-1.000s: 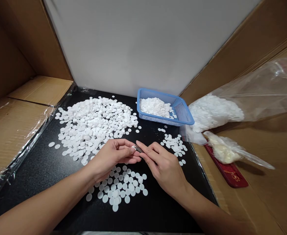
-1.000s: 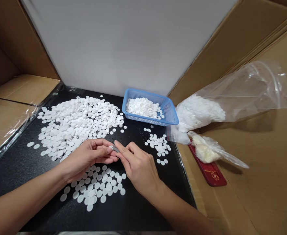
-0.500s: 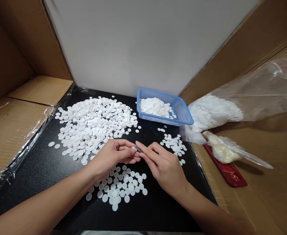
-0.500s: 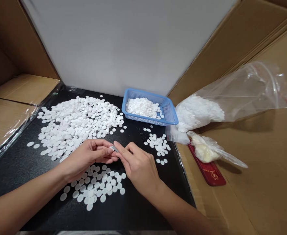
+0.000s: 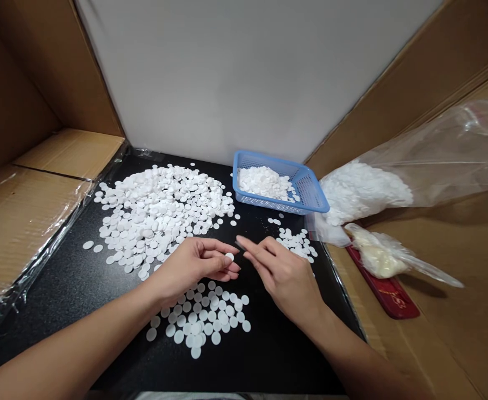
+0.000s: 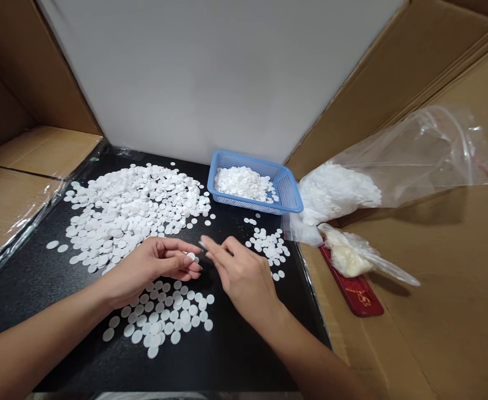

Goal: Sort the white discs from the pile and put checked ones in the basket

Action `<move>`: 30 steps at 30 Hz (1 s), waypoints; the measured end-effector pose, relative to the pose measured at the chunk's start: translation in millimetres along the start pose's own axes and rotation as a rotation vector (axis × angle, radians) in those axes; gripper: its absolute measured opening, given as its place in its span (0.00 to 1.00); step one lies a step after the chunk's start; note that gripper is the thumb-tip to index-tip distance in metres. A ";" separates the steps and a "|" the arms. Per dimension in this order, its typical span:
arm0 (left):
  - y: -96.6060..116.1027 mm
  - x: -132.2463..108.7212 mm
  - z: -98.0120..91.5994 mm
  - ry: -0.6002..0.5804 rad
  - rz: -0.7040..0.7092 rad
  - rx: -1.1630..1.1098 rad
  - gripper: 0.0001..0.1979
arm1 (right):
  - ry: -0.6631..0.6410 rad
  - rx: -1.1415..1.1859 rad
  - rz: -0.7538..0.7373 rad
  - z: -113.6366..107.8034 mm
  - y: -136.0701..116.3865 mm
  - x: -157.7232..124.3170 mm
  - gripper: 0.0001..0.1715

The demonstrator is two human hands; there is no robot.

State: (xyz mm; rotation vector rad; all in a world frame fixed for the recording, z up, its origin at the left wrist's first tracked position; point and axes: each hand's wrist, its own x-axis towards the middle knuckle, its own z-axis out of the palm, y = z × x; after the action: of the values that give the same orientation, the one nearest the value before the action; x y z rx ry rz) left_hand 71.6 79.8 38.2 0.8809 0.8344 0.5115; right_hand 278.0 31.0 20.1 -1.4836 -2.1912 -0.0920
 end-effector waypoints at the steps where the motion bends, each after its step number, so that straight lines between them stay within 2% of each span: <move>1: -0.4 0.4 -1.3 0.001 -0.001 0.000 0.15 | -0.004 -0.049 0.052 3.6 5.2 0.1 0.21; 4: -2.8 1.7 -4.6 0.010 0.022 0.059 0.17 | -0.066 -0.204 0.169 16.5 23.4 -1.0 0.21; 7: -7.7 1.6 -4.0 0.018 0.069 0.168 0.11 | -0.137 -0.278 0.220 27.3 37.9 -2.8 0.17; 9: -12.3 0.3 -1.4 0.010 0.102 0.227 0.09 | -0.126 -0.292 0.201 30.6 42.7 -2.8 0.15; 11: -17.0 -1.5 1.6 0.016 0.156 0.280 0.07 | -0.055 -0.261 0.158 29.4 42.0 -0.9 0.15; 14: -21.4 -3.8 4.9 0.104 0.252 0.297 0.06 | 0.037 0.022 0.119 20.1 26.7 4.5 0.16; 18: -20.3 -5.7 7.5 0.159 0.267 0.123 0.09 | -0.067 0.750 0.180 8.5 -12.8 8.7 0.12; 20: -18.1 -6.4 8.5 0.164 0.281 0.065 0.12 | -0.052 0.936 0.250 9.2 -28.0 8.6 0.12; 24: -15.0 -6.8 8.8 0.152 0.265 0.018 0.15 | 0.050 1.053 0.355 18.5 -33.1 6.4 0.13; 30: -20.9 -2.6 9.4 0.116 0.240 -0.018 0.18 | 0.063 1.079 0.393 22.2 -29.3 4.4 0.15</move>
State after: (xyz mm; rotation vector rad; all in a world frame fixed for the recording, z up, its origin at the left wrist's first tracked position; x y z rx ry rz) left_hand 78.9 62.1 25.4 0.9471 0.8325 0.7844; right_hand 242.8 29.9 8.6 -1.1530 -1.4007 0.9866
